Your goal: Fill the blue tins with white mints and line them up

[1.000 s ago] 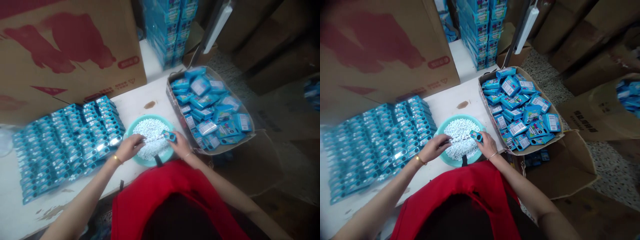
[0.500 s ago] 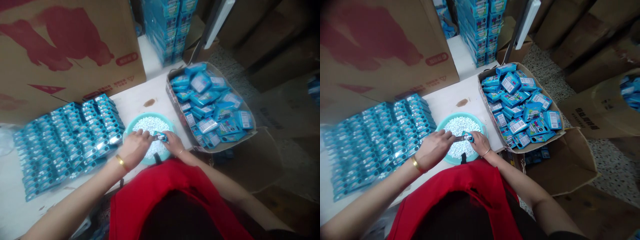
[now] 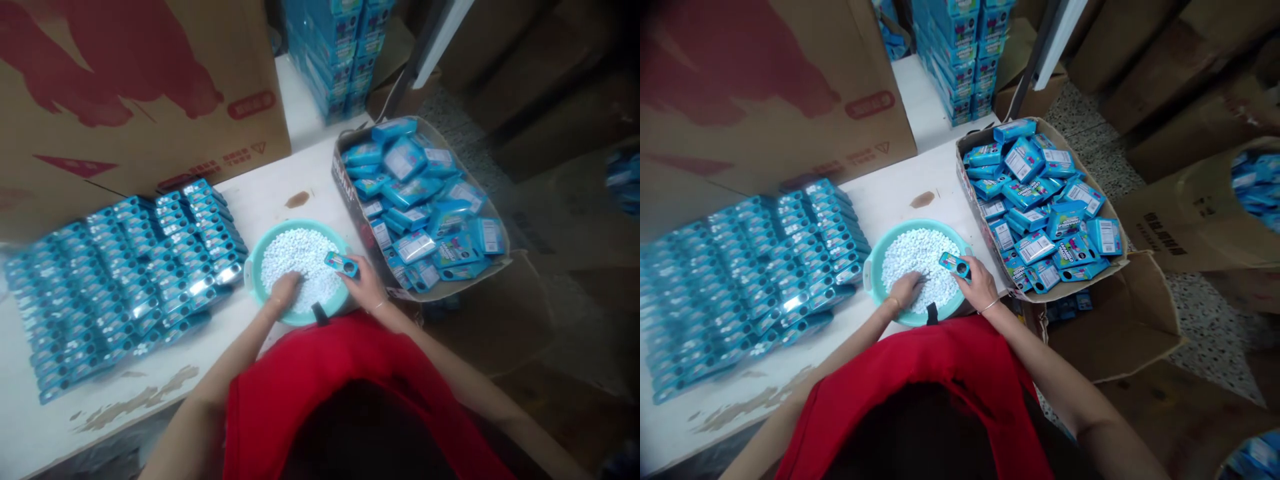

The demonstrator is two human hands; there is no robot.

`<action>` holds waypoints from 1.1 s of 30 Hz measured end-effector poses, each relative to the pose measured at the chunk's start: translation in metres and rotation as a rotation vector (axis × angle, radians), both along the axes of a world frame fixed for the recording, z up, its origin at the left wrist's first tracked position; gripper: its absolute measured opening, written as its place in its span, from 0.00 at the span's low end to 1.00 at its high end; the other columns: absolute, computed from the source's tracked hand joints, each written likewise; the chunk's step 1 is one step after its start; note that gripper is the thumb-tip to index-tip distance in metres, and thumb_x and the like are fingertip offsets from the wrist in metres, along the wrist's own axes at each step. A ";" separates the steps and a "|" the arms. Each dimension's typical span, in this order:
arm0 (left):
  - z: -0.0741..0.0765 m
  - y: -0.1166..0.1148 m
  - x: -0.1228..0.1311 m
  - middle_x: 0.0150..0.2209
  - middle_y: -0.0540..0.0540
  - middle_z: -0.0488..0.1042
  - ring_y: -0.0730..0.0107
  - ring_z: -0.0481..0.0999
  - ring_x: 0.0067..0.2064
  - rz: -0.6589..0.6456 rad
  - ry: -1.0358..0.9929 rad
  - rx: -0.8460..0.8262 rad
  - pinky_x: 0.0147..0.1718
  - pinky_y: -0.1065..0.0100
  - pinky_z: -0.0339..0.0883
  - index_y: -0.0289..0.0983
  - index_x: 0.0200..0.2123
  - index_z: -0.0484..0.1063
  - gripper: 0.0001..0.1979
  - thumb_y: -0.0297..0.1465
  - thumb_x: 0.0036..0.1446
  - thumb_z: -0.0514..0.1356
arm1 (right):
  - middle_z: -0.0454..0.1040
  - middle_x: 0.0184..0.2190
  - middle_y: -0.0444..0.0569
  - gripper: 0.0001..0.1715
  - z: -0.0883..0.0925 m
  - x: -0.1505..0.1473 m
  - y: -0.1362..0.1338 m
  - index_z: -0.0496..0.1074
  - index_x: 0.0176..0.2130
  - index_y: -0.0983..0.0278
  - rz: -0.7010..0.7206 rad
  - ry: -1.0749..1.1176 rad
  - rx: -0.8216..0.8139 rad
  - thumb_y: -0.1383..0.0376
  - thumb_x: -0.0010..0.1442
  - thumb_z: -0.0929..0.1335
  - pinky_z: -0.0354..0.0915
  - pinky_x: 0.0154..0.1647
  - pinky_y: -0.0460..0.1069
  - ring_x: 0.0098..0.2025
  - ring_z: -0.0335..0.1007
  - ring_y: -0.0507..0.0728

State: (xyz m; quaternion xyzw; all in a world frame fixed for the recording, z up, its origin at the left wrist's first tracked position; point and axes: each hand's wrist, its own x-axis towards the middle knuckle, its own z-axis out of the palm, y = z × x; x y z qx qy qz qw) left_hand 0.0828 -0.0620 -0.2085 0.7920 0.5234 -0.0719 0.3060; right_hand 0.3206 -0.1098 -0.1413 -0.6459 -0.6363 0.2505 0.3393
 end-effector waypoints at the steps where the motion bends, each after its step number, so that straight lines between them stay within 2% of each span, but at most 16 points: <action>1: -0.007 -0.002 0.012 0.43 0.41 0.73 0.62 0.71 0.45 0.007 -0.038 -0.007 0.46 0.62 0.65 0.37 0.42 0.69 0.10 0.32 0.60 0.52 | 0.74 0.43 0.54 0.22 0.001 0.001 0.000 0.65 0.50 0.62 -0.017 0.002 -0.002 0.55 0.59 0.68 0.68 0.47 0.55 0.46 0.72 0.62; 4: -0.011 -0.002 0.031 0.44 0.42 0.74 0.64 0.72 0.45 0.014 -0.151 -0.026 0.46 0.64 0.65 0.37 0.45 0.68 0.12 0.34 0.62 0.51 | 0.74 0.43 0.54 0.23 0.002 0.002 -0.001 0.65 0.49 0.62 -0.060 0.004 -0.007 0.54 0.58 0.68 0.68 0.46 0.55 0.44 0.73 0.61; 7: 0.008 0.002 0.021 0.41 0.43 0.74 0.64 0.73 0.41 0.007 -0.234 -0.040 0.43 0.64 0.66 0.37 0.45 0.68 0.13 0.36 0.61 0.52 | 0.74 0.43 0.54 0.23 0.003 0.004 -0.002 0.65 0.49 0.62 -0.085 0.007 -0.011 0.54 0.58 0.68 0.68 0.45 0.55 0.44 0.73 0.61; 9: 0.030 0.004 0.002 0.40 0.44 0.74 0.64 0.72 0.41 0.003 -0.275 -0.033 0.42 0.63 0.66 0.37 0.45 0.67 0.13 0.37 0.61 0.52 | 0.74 0.43 0.54 0.23 0.002 0.006 -0.002 0.64 0.50 0.62 -0.085 0.002 -0.012 0.54 0.58 0.68 0.68 0.45 0.55 0.44 0.73 0.62; 14: 0.101 0.011 -0.036 0.37 0.45 0.72 0.68 0.71 0.37 -0.051 -0.346 0.045 0.39 0.66 0.65 0.37 0.45 0.67 0.13 0.38 0.62 0.52 | 0.74 0.43 0.55 0.21 -0.005 0.002 0.003 0.65 0.50 0.63 0.010 -0.060 0.015 0.59 0.59 0.67 0.69 0.45 0.56 0.45 0.72 0.63; 17: 0.138 0.016 -0.035 0.36 0.46 0.72 0.68 0.70 0.36 -0.152 -0.285 0.109 0.37 0.67 0.65 0.37 0.44 0.66 0.11 0.36 0.63 0.52 | 0.74 0.44 0.57 0.19 -0.012 -0.009 0.007 0.66 0.50 0.65 0.118 -0.101 0.080 0.64 0.58 0.66 0.69 0.47 0.57 0.47 0.71 0.63; 21: 0.173 0.020 -0.012 0.35 0.44 0.72 0.65 0.70 0.38 -0.337 -0.043 0.224 0.35 0.66 0.64 0.37 0.40 0.68 0.09 0.33 0.62 0.52 | 0.74 0.45 0.57 0.20 -0.019 -0.024 0.011 0.65 0.51 0.66 0.221 -0.133 0.138 0.69 0.57 0.65 0.69 0.48 0.59 0.48 0.70 0.63; 25: 0.197 0.014 0.016 0.33 0.43 0.71 0.61 0.70 0.35 -0.445 0.224 0.333 0.31 0.63 0.62 0.35 0.36 0.69 0.09 0.28 0.62 0.50 | 0.74 0.45 0.57 0.23 -0.022 -0.029 0.013 0.65 0.52 0.65 0.243 -0.139 0.131 0.71 0.56 0.64 0.69 0.49 0.60 0.48 0.70 0.63; 29: 0.219 0.006 0.034 0.33 0.43 0.71 0.60 0.70 0.36 -0.483 0.284 0.390 0.31 0.62 0.61 0.36 0.36 0.70 0.10 0.24 0.62 0.49 | 0.74 0.45 0.59 0.22 -0.024 -0.027 0.013 0.65 0.52 0.66 0.256 -0.128 0.151 0.70 0.57 0.64 0.69 0.48 0.60 0.48 0.70 0.64; 31: 0.222 0.006 0.031 0.32 0.43 0.71 0.60 0.69 0.36 -0.478 0.265 0.403 0.31 0.63 0.61 0.36 0.37 0.70 0.11 0.25 0.62 0.48 | 0.74 0.44 0.59 0.21 -0.026 -0.025 0.012 0.65 0.52 0.66 0.246 -0.126 0.155 0.69 0.58 0.64 0.69 0.48 0.59 0.48 0.70 0.64; 33: 0.213 0.012 0.017 0.33 0.42 0.71 0.61 0.69 0.36 -0.421 0.237 0.415 0.32 0.63 0.61 0.36 0.38 0.70 0.10 0.27 0.63 0.48 | 0.74 0.45 0.58 0.21 -0.026 -0.022 0.010 0.64 0.52 0.65 0.227 -0.114 0.135 0.68 0.58 0.64 0.69 0.48 0.59 0.48 0.71 0.63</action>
